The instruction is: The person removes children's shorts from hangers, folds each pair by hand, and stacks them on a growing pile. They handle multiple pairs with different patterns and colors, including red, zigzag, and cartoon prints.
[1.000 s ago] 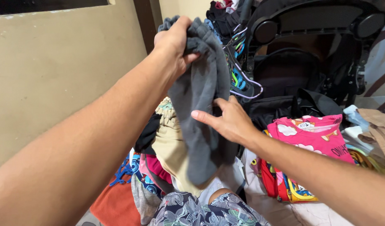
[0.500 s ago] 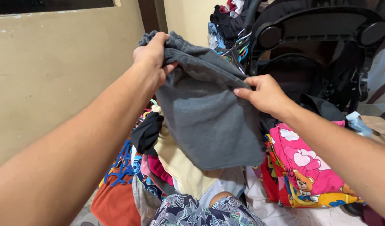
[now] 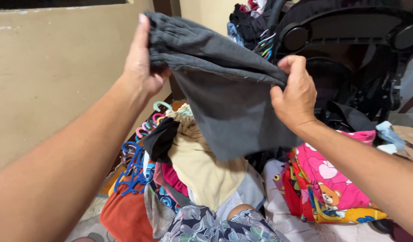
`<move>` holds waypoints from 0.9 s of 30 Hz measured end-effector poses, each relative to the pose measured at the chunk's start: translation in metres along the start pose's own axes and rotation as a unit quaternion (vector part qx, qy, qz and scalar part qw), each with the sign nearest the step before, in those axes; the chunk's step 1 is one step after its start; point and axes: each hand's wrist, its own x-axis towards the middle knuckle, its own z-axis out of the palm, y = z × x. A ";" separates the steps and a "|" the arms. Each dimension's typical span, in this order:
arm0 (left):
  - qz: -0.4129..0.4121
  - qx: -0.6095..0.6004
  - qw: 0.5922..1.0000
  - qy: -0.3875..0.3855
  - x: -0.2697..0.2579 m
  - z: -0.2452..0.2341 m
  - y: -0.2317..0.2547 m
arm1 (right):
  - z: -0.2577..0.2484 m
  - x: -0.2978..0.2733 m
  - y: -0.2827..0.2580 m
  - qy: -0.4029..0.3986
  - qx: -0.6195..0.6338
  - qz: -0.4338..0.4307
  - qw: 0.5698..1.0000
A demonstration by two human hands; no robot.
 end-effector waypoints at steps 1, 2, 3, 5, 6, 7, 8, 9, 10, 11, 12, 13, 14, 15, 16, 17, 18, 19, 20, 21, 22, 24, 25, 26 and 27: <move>0.020 -0.010 0.999 -0.045 -0.002 -0.009 0.004 | 0.003 -0.002 -0.007 -0.022 0.001 -0.016 1.000; 0.017 0.013 0.999 -0.046 -0.004 -0.018 0.009 | 0.007 -0.005 -0.014 -0.043 0.002 -0.033 0.999; 0.014 0.037 0.998 -0.045 -0.008 -0.029 0.015 | 0.010 -0.010 -0.020 -0.063 0.004 -0.050 0.997; -0.012 0.096 0.995 0.020 -0.018 -0.051 0.018 | 0.022 -0.022 -0.032 -0.206 0.026 0.021 0.978; -0.037 0.134 0.987 0.085 -0.024 -0.062 0.019 | 0.027 -0.029 -0.036 -0.263 0.034 0.073 0.961; -0.062 0.169 0.972 0.149 -0.028 -0.072 0.018 | 0.032 -0.035 -0.039 -0.318 0.041 0.124 0.939; -0.075 0.166 0.969 0.167 -0.031 -0.081 0.015 | 0.037 -0.040 -0.042 -0.372 0.047 0.175 0.910; -0.087 0.162 0.965 0.185 -0.034 -0.090 0.012 | 0.041 -0.044 -0.042 -0.374 0.060 0.186 0.907; -0.100 0.158 0.962 0.201 -0.034 -0.095 0.007 | 0.045 -0.045 -0.042 -0.375 0.072 0.198 0.903; -0.106 0.141 0.963 0.203 -0.034 -0.099 0.002 | 0.047 -0.047 -0.041 -0.376 0.083 0.211 0.899; -0.113 0.124 0.964 0.205 -0.032 -0.101 -0.003 | 0.049 -0.047 -0.038 -0.379 0.088 0.257 0.885; -0.120 0.107 0.965 0.206 -0.029 -0.102 -0.009 | 0.051 -0.045 -0.035 -0.380 0.094 0.303 0.869; -0.121 0.084 0.974 0.173 -0.026 -0.100 -0.013 | 0.052 -0.043 -0.031 -0.381 0.098 0.349 0.851; -0.122 0.059 0.981 0.139 -0.022 -0.096 -0.016 | 0.052 -0.039 -0.026 -0.340 0.140 0.395 0.842; -0.122 0.034 0.986 0.105 -0.016 -0.091 -0.019 | 0.052 -0.034 -0.020 -0.297 0.181 0.439 0.829; -0.120 0.037 0.986 0.109 -0.011 -0.086 -0.020 | 0.051 -0.030 -0.015 -0.251 0.220 0.480 0.812; -0.117 0.039 0.986 0.114 -0.005 -0.080 -0.021 | 0.049 -0.027 -0.010 -0.208 0.205 0.416 0.861; -0.114 0.041 0.985 0.119 0.000 -0.075 -0.021 | 0.046 -0.025 -0.005 -0.163 0.189 0.347 0.904; -0.080 0.032 0.994 0.066 0.003 -0.073 -0.019 | 0.044 -0.025 -0.002 -0.118 0.172 0.276 0.938; -0.047 0.022 0.999 0.013 0.004 -0.073 -0.015 | 0.042 -0.028 -0.001 -0.108 0.166 0.227 0.954; -0.011 0.013 0.999 -0.039 0.003 -0.075 -0.010 | 0.041 -0.034 -0.003 -0.099 0.161 0.176 0.966; 0.014 0.006 0.996 -0.091 -0.007 -0.091 0.000 | 0.043 -0.051 -0.012 -0.119 0.147 0.094 0.978; 0.027 0.003 0.993 -0.116 -0.015 -0.102 0.005 | 0.044 -0.062 -0.020 -0.148 0.136 0.062 0.978; 0.008 0.036 0.997 -0.067 -0.025 -0.114 0.009 | 0.046 -0.072 -0.027 -0.175 0.127 0.032 0.976; -0.010 0.068 0.997 -0.017 -0.037 -0.127 0.012 | 0.049 -0.081 -0.035 -0.226 0.163 -0.002 0.960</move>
